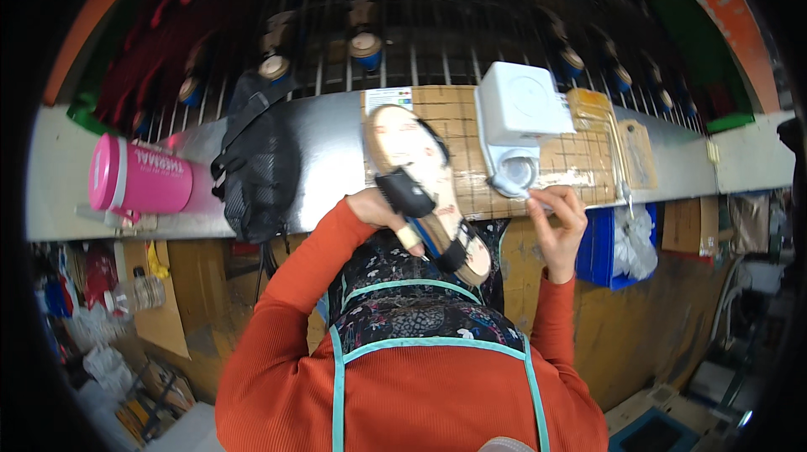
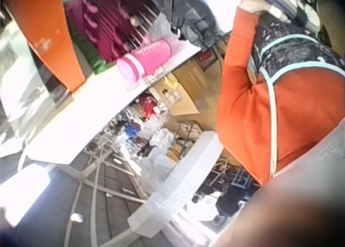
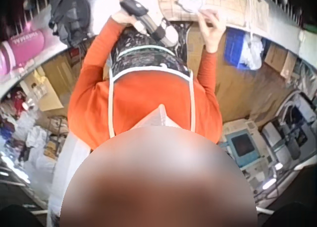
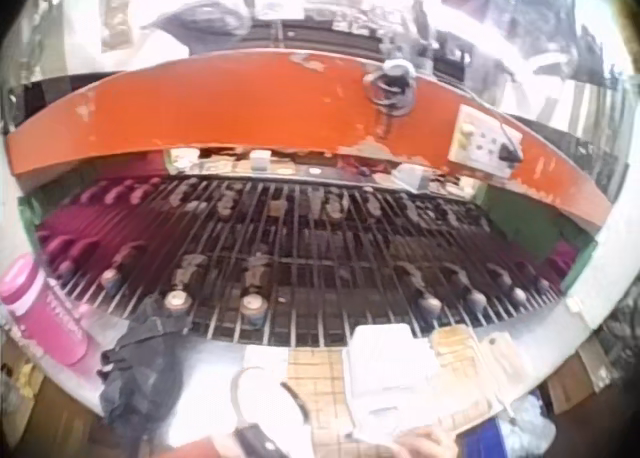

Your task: The person repeatedly applies a white adhesive to the sole and strap areas of a blue and beige sandal using a small brush. The sandal is rotated and repositioned frequently to access different sections. The person then places the sandal on a drying rack and retrieves another sandal to continue the process.

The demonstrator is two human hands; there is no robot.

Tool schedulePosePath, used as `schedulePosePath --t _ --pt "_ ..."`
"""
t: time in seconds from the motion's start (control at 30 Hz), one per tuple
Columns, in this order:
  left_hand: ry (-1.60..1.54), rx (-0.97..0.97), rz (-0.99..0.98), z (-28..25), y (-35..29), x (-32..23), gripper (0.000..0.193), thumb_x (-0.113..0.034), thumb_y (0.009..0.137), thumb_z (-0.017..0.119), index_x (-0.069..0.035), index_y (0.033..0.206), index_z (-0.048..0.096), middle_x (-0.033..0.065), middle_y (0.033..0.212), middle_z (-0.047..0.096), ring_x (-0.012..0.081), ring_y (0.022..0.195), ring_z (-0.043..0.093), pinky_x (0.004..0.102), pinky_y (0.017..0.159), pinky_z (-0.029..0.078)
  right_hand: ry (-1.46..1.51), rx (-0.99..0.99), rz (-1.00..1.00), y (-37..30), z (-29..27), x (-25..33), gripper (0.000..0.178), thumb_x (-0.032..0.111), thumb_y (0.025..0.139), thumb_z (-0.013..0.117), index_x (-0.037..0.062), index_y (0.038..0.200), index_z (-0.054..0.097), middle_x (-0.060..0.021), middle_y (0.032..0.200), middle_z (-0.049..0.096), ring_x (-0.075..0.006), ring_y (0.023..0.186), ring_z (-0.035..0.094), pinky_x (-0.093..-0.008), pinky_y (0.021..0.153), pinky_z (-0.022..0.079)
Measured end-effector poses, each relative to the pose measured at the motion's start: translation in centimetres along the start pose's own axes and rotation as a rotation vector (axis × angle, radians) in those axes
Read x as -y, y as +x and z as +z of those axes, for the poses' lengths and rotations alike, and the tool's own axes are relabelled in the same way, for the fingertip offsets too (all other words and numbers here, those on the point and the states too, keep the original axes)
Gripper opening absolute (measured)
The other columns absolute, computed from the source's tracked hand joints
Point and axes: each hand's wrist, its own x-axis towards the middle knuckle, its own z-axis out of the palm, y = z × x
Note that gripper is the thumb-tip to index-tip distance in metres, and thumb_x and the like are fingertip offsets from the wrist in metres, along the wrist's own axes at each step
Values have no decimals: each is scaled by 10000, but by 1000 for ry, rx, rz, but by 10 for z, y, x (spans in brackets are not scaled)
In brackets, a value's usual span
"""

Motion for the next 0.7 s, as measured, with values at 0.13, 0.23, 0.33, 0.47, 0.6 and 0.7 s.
schedulePosePath --t 0.13,0.23,0.33,0.47,0.6,0.7 --pt "-160 -244 508 -5 -9 -2 968 -454 487 863 -40 1291 517 140 1211 579 306 1127 545 441 983 405 -488 -19 -29 -5 -20 -24 76 173 792 750 162 866 741 31 752 576 -130 627 510 -329 705 263" --pt "-582 -221 738 14 -7 -14 1073 -729 591 701 -46 1363 402 208 1108 570 390 997 604 548 821 502 -613 -52 -138 -1 -17 -33 67 173 792 742 172 859 733 27 770 574 -140 640 514 -340 703 262" --pt "-817 -146 771 26 -9 -35 1181 -912 578 545 -16 1334 405 221 1024 569 380 852 616 502 701 531 -669 -72 -209 4 -12 -36 69 176 785 740 176 852 725 24 784 574 -142 655 523 -354 713 276" --pt "-766 -171 656 24 -15 -59 1235 -969 588 415 53 1281 435 201 952 558 317 716 551 439 612 487 -718 -14 -259 7 -15 -36 55 195 796 734 169 844 724 18 771 572 -156 644 526 -366 728 294" --pt "-741 -706 510 33 -30 -54 1121 -895 759 316 39 1377 363 115 874 497 197 534 438 397 682 453 -572 79 -32 6 -20 -42 69 211 823 715 143 819 721 5 727 571 -193 637 527 -385 756 307" --pt "-692 -392 542 18 -34 -45 973 -757 851 383 30 1420 324 135 903 533 198 529 487 398 815 456 -381 68 36 4 -22 -53 117 201 869 687 95 831 719 -14 648 563 -145 528 490 -300 580 336"
